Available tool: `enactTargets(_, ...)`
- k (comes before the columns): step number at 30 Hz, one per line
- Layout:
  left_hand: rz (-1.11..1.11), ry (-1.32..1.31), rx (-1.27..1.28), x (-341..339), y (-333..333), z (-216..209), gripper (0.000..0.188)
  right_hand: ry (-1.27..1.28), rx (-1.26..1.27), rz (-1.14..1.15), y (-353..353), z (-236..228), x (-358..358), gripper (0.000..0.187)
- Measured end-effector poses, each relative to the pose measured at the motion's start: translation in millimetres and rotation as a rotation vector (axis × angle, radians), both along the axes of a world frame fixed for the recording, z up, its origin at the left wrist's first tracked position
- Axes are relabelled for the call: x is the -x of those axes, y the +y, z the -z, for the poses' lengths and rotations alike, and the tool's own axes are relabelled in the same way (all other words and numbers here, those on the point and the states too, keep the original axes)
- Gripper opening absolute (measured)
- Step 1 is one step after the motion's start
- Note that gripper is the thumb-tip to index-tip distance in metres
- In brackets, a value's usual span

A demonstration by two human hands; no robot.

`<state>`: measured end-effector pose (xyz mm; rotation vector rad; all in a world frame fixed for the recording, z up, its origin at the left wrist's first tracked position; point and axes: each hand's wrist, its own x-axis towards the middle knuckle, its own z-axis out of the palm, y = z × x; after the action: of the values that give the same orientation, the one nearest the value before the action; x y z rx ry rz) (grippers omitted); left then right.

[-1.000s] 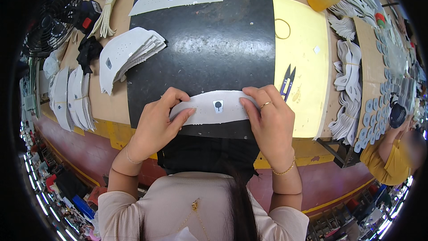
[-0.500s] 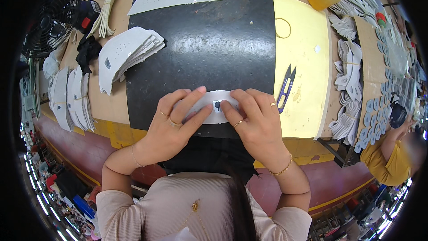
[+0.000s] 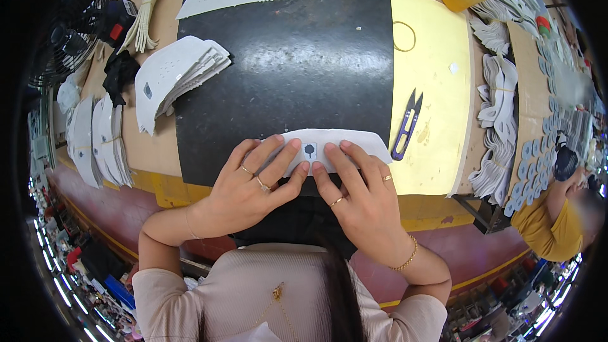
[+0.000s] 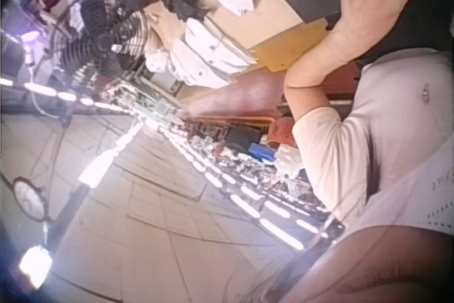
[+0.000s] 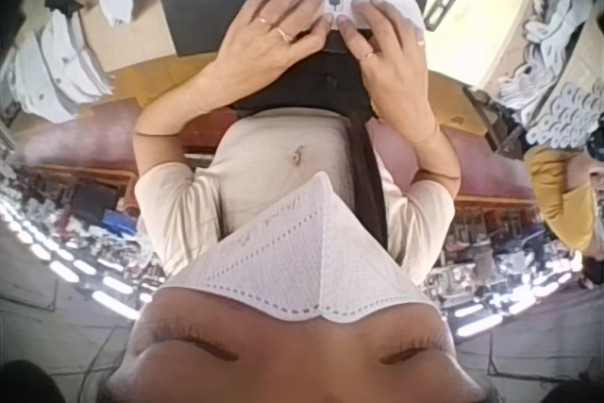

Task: The person applies glue from a squeeze bottle onto white fabric pieces on a black work mat. They handle the pieces one at a time, apply glue to specific areas, and place them aside. Other workers are visible in the background performing similar tasks.

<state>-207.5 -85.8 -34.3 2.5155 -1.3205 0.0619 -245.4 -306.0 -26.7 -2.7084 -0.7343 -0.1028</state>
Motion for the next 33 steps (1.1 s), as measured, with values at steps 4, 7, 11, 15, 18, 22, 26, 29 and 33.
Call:
enactTargets(4, -0.015, 0.018, 0.018, -2.3, -3.3, -2.6, 0.029, 0.042, -0.147, 0.063, 1.8, 3.8, -8.8, 0.039)
enactTargets(7, 0.005, 0.062, 0.089, -11.5, -1.6, -3.1, 0.027, 0.076, -0.174, 0.138, 7.3, 1.8, -13.4, 0.043)
enactTargets(11, -0.074, 0.252, 0.213, -19.8, 5.5, -4.9, 0.031, 0.100, -0.215, 0.153, 7.1, 3.7, -18.4, 0.050)
enactTargets(15, -0.461, 0.451, 0.258, -21.9, -1.8, -12.2, 0.031, 0.126, -0.512, 0.322, 5.8, -8.2, -21.5, 0.052)
enactTargets(18, -0.495, 0.390, 0.258, -21.8, -15.0, -15.8, 0.024, -0.025, -0.514, 0.422, -4.6, -8.9, -20.1, 0.047)
enactTargets(22, -0.543, 0.405, 0.287, -22.4, -20.3, -16.0, 0.020, -0.147, -0.491, 0.491, -24.0, -11.0, -20.7, 0.040)
enactTargets(26, -0.591, 0.440, 0.292, -22.2, -24.1, -17.5, 0.016, -0.259, -0.360, 0.560, -60.4, -22.0, -31.1, 0.027)
enactTargets(29, -0.620, 0.530, 0.284, -18.8, -22.8, -20.9, 0.017, -0.357, -0.262, 0.702, -91.7, -30.9, -34.2, 0.018)
enactTargets(33, -0.627, 0.591, 0.323, -12.2, -19.9, -24.0, 0.016, -0.362, -0.211, 0.995, -132.4, -39.6, -37.1, 0.015)
